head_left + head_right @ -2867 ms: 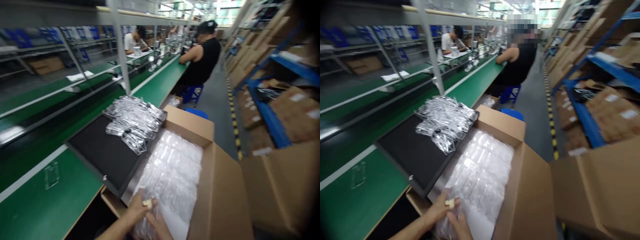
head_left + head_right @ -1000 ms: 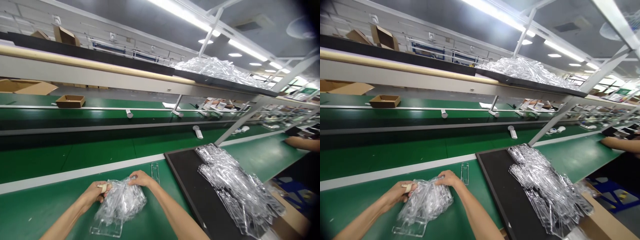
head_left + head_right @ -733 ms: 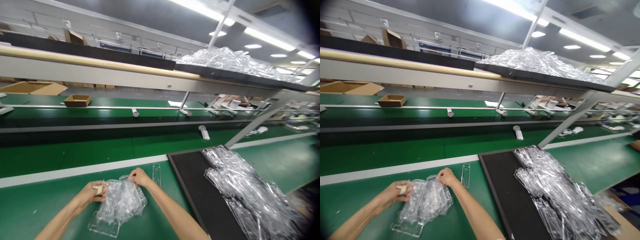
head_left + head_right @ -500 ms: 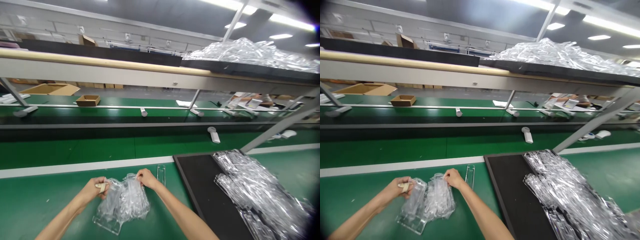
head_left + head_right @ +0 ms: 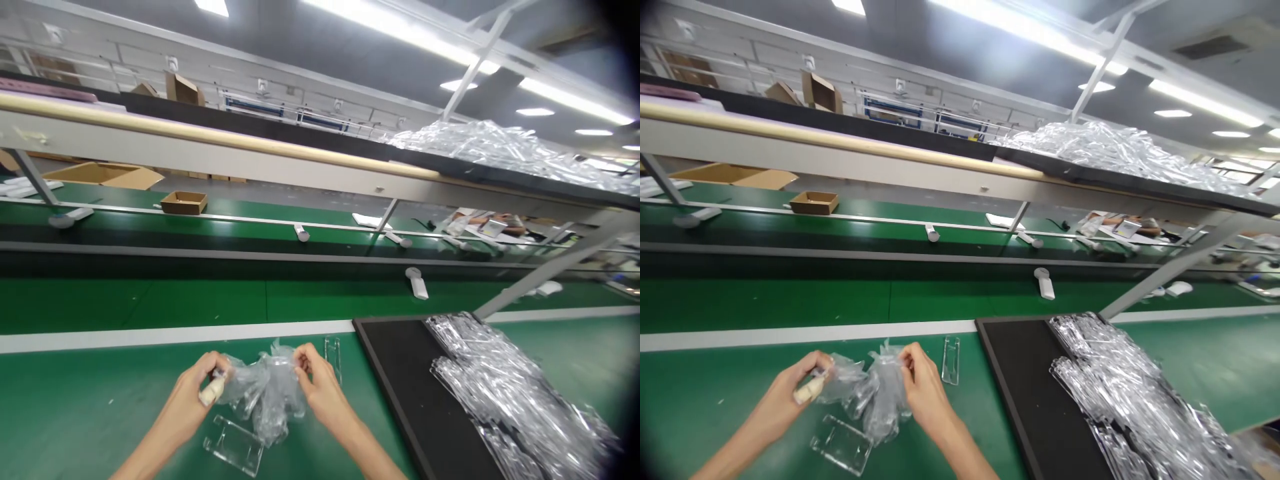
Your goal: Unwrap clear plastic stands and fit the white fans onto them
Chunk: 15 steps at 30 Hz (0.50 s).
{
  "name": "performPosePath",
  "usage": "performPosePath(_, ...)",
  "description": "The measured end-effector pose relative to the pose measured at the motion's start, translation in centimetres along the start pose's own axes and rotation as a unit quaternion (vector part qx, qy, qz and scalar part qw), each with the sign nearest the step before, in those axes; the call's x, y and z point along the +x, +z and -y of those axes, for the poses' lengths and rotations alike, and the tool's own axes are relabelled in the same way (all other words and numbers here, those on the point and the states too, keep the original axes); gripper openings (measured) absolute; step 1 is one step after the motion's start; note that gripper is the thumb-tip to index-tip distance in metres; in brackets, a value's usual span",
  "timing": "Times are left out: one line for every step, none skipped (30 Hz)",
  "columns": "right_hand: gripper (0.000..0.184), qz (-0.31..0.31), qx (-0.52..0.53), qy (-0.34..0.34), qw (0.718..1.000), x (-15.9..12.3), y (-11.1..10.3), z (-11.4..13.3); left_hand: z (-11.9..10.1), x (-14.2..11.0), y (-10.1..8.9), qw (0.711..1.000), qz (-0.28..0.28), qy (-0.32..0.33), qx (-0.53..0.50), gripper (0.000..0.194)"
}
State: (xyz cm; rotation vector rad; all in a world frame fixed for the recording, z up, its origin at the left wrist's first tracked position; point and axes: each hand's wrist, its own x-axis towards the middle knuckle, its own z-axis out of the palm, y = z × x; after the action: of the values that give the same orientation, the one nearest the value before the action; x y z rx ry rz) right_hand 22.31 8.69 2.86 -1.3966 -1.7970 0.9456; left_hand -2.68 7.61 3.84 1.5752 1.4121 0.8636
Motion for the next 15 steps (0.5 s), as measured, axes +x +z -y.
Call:
performPosePath(0.014,-0.009,-0.003,0.0,1.0,-0.2,0.0,0.6,-0.3,0.0,-0.3,1.0,-0.007,0.005,-0.015,0.016)
performPosePath(0.012,-0.018,-0.005,0.002,1.0,-0.3,0.0,1.1,-0.6,0.0,-0.6,0.999,-0.013,0.005,-0.031,0.016)
performPosePath(0.01,-0.026,-0.008,0.004,1.0,-0.5,-0.1,1.6,-0.8,-0.1,-0.9,0.999,-0.02,0.002,-0.048,0.017)
performPosePath(0.008,-0.032,-0.011,0.004,0.999,-0.6,-0.2,2.1,-1.0,-0.1,-1.2,0.998,-0.024,-0.004,-0.065,0.02)
performPosePath(0.007,-0.038,-0.012,0.001,0.999,-0.8,-0.4,2.6,-1.2,-0.2,-1.5,0.996,-0.024,-0.011,-0.082,0.022)
performPosePath(0.007,-0.043,-0.013,-0.002,0.999,-0.9,-0.5,3.0,-1.2,-0.3,-1.8,0.995,-0.025,-0.015,-0.095,0.024)
performPosePath(0.007,-0.045,-0.013,-0.004,0.999,-1.0,-0.7,3.3,-1.2,-0.4,-2.0,0.994,-0.028,-0.017,-0.106,0.026)
performPosePath(0.007,-0.046,-0.012,-0.005,0.999,-1.0,-0.7,3.6,-1.2,-0.5,-2.2,0.993,-0.032,-0.015,-0.115,0.027)
performPosePath(0.007,-0.046,-0.01,-0.004,0.999,-1.0,-0.7,3.9,-1.1,-0.6,-2.4,0.992,-0.035,-0.012,-0.123,0.028)
performPosePath(0.008,-0.047,-0.007,-0.004,0.999,-1.0,-0.7,4.1,-1.1,-0.7,-2.5,0.99,-0.039,-0.008,-0.132,0.029)
performPosePath(0.01,-0.05,-0.003,-0.002,0.999,-0.9,-0.7,4.3,-1.1,-0.7,-2.6,0.989,-0.043,-0.004,-0.141,0.03)
performPosePath(0.012,-0.054,0.002,-0.002,0.999,-0.8,-0.6,4.4,-1.1,-0.8,-2.8,0.988,-0.043,-0.002,-0.149,0.032)
performPosePath(0.015,-0.058,0.009,-0.002,0.998,-0.7,-0.5,4.6,-1.2,-0.8,-3.0,0.987,-0.047,-0.002,-0.156,0.033)
performPosePath(0.018,-0.06,0.015,-0.002,0.998,-0.6,-0.5,4.8,-1.4,-0.7,-3.2,0.986,-0.051,-0.002,-0.161,0.034)
performPosePath(0.021,-0.06,0.021,-0.003,0.998,-0.5,-0.5,5.0,-1.6,-0.7,-3.5,0.985,-0.055,-0.001,-0.164,0.035)
